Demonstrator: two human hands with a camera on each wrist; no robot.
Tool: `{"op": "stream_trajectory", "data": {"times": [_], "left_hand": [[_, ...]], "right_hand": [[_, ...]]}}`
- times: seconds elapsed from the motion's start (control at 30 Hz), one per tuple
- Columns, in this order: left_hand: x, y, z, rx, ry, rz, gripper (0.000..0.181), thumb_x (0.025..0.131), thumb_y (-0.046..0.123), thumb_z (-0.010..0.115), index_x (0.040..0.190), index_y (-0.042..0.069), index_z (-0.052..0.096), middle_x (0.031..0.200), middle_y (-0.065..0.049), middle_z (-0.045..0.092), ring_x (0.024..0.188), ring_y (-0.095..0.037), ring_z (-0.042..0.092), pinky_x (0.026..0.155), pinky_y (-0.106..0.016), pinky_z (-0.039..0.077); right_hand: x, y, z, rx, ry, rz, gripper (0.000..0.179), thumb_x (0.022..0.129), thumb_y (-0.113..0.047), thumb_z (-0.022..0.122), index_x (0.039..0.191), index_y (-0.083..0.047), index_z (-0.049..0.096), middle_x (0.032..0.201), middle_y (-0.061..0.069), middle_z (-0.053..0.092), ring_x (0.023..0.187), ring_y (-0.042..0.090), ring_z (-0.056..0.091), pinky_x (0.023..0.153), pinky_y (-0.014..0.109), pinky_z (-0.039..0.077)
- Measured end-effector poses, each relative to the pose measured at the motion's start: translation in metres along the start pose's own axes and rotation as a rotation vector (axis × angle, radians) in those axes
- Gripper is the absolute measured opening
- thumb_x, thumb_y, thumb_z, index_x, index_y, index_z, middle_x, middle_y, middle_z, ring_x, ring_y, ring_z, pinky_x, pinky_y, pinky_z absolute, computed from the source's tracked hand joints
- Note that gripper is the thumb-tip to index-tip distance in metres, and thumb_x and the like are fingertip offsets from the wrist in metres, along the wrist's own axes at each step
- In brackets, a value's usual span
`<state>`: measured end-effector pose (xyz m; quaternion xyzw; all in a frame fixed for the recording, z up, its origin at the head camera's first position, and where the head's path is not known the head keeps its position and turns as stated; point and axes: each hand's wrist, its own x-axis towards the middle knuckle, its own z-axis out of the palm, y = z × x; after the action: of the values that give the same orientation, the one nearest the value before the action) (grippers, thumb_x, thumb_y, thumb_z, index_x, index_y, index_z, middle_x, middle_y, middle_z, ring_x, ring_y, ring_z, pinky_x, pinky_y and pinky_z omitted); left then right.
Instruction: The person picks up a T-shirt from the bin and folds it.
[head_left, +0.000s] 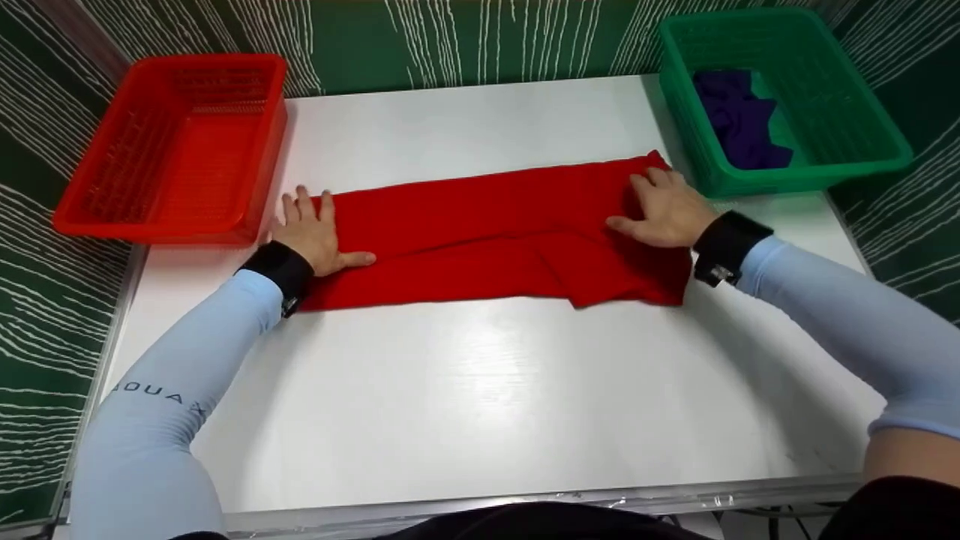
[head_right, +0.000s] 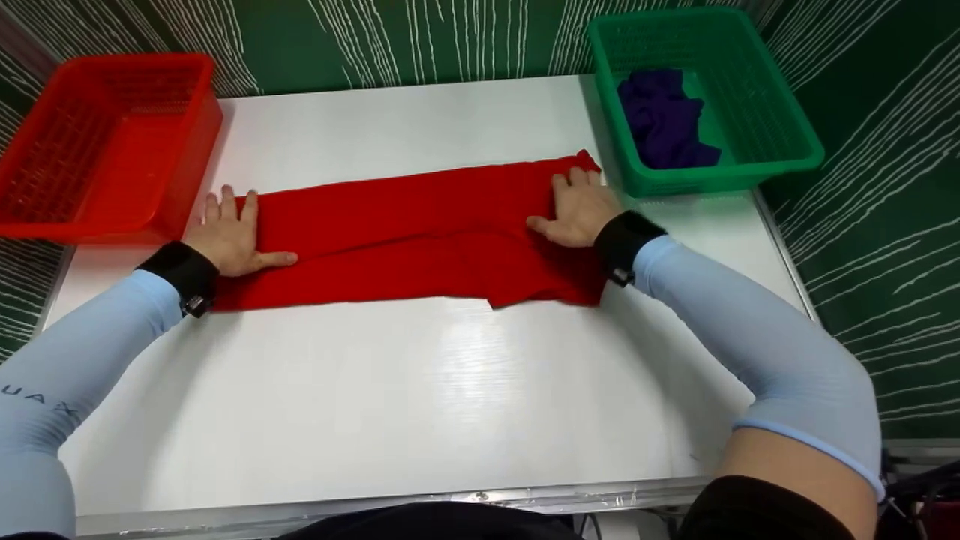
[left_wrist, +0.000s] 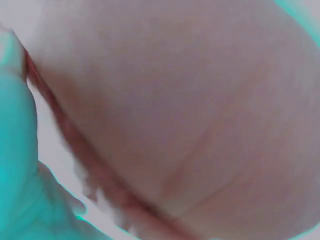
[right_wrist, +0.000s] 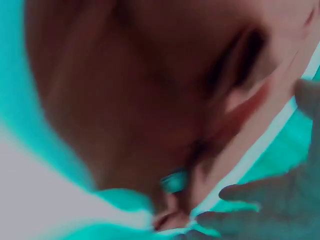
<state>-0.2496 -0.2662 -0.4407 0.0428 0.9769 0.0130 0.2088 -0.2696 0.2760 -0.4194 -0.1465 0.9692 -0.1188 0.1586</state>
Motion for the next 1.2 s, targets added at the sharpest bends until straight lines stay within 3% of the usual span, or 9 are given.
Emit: {"op": "stream_trajectory", "data": {"times": [0.13, 0.2, 0.37, 0.63, 0.73, 0.87, 0.97, 1.07, 1.2], "left_hand": [[-0.001, 0.015, -0.012, 0.091, 0.118, 0.195, 0.111, 0.097, 0.056, 0.084, 0.174, 0.0, 0.025, 0.177, -0.041, 0.025, 0.161, -0.063, 0.034, 0.126, -0.076, 0.042], [-0.001, 0.023, -0.017, 0.105, 0.129, 0.288, 0.094, 0.097, 0.042, 0.089, 0.167, 0.001, 0.04, 0.17, -0.037, 0.039, 0.153, -0.057, 0.047, 0.121, -0.072, 0.051], [-0.003, 0.039, -0.018, 0.125, 0.111, 0.43, 0.065, 0.097, 0.02, 0.089, 0.152, 0.004, 0.059, 0.151, -0.03, 0.057, 0.134, -0.049, 0.061, 0.111, -0.064, 0.061], [-0.004, 0.057, -0.019, 0.195, 0.062, 0.479, 0.063, 0.098, 0.015, 0.087, 0.156, 0.009, 0.062, 0.135, -0.024, 0.068, 0.118, -0.042, 0.065, 0.107, -0.054, 0.061], [-0.004, 0.07, -0.021, 0.219, 0.024, 0.505, 0.058, 0.098, 0.016, 0.088, 0.15, 0.008, 0.063, 0.126, -0.021, 0.072, 0.112, -0.039, 0.067, 0.103, -0.052, 0.062], [-0.006, 0.091, -0.018, 0.259, -0.002, 0.544, 0.064, 0.095, 0.024, 0.091, 0.149, 0.009, 0.058, 0.104, -0.017, 0.077, 0.097, -0.035, 0.071, 0.093, -0.05, 0.064], [-0.01, 0.11, -0.015, 0.29, 0.009, 0.581, 0.069, 0.093, 0.034, 0.094, 0.147, 0.008, 0.058, 0.095, -0.016, 0.076, 0.094, -0.036, 0.074, 0.09, -0.051, 0.065], [-0.015, 0.133, -0.011, 0.304, 0.02, 0.617, 0.068, 0.093, 0.042, 0.093, 0.14, 0.005, 0.061, 0.102, -0.017, 0.077, 0.102, -0.039, 0.077, 0.095, -0.052, 0.065], [-0.022, 0.16, -0.005, 0.223, 0.012, 0.647, 0.045, 0.105, 0.037, 0.08, 0.129, 0.001, 0.066, 0.109, -0.02, 0.078, 0.108, -0.039, 0.078, 0.097, -0.052, 0.066]], "right_hand": [[-0.013, -0.042, 0.013, 0.067, 0.148, -0.107, 0.052, 0.103, -0.039, 0.074, 0.134, 0.002, 0.071, 0.124, 0.025, 0.078, 0.111, 0.045, 0.073, 0.099, 0.064, 0.062], [-0.017, -0.06, 0.019, 0.089, 0.09, -0.112, 0.048, 0.103, -0.041, 0.074, 0.13, -0.001, 0.073, 0.111, 0.02, 0.08, 0.1, 0.039, 0.074, 0.093, 0.059, 0.064], [-0.016, -0.084, 0.028, -0.022, -0.103, -0.045, 0.069, 0.103, -0.053, 0.071, 0.146, 0.001, 0.064, 0.123, 0.023, 0.07, 0.105, 0.035, 0.067, 0.095, 0.057, 0.063], [0.017, -0.09, 0.012, -0.112, -0.179, 0.006, 0.088, 0.106, -0.063, 0.061, 0.159, 0.006, 0.054, 0.152, 0.031, 0.063, 0.129, 0.045, 0.065, 0.116, 0.064, 0.055], [0.038, -0.09, 0.006, -0.118, -0.177, 0.049, 0.084, 0.108, -0.065, 0.057, 0.154, 0.005, 0.056, 0.138, 0.027, 0.068, 0.122, 0.042, 0.066, 0.112, 0.06, 0.057], [0.068, -0.09, 0.0, -0.124, -0.132, 0.083, 0.067, 0.11, -0.064, 0.053, 0.126, 0.0, 0.066, 0.103, 0.017, 0.063, 0.106, 0.037, 0.064, 0.095, 0.05, 0.057], [0.089, -0.091, -0.001, -0.152, -0.086, 0.086, 0.064, 0.111, -0.062, 0.049, 0.106, -0.001, 0.068, 0.097, 0.016, 0.059, 0.109, 0.038, 0.059, 0.096, 0.052, 0.055], [0.109, -0.094, -0.001, -0.194, -0.076, 0.107, 0.068, 0.113, -0.06, 0.045, 0.113, 0.003, 0.071, 0.113, 0.022, 0.064, 0.122, 0.042, 0.054, 0.109, 0.06, 0.053], [0.134, -0.106, 0.0, -0.217, -0.097, 0.14, 0.072, 0.114, -0.058, 0.042, 0.142, 0.005, 0.065, 0.142, 0.028, 0.063, 0.134, 0.045, 0.051, 0.122, 0.064, 0.047]]}}
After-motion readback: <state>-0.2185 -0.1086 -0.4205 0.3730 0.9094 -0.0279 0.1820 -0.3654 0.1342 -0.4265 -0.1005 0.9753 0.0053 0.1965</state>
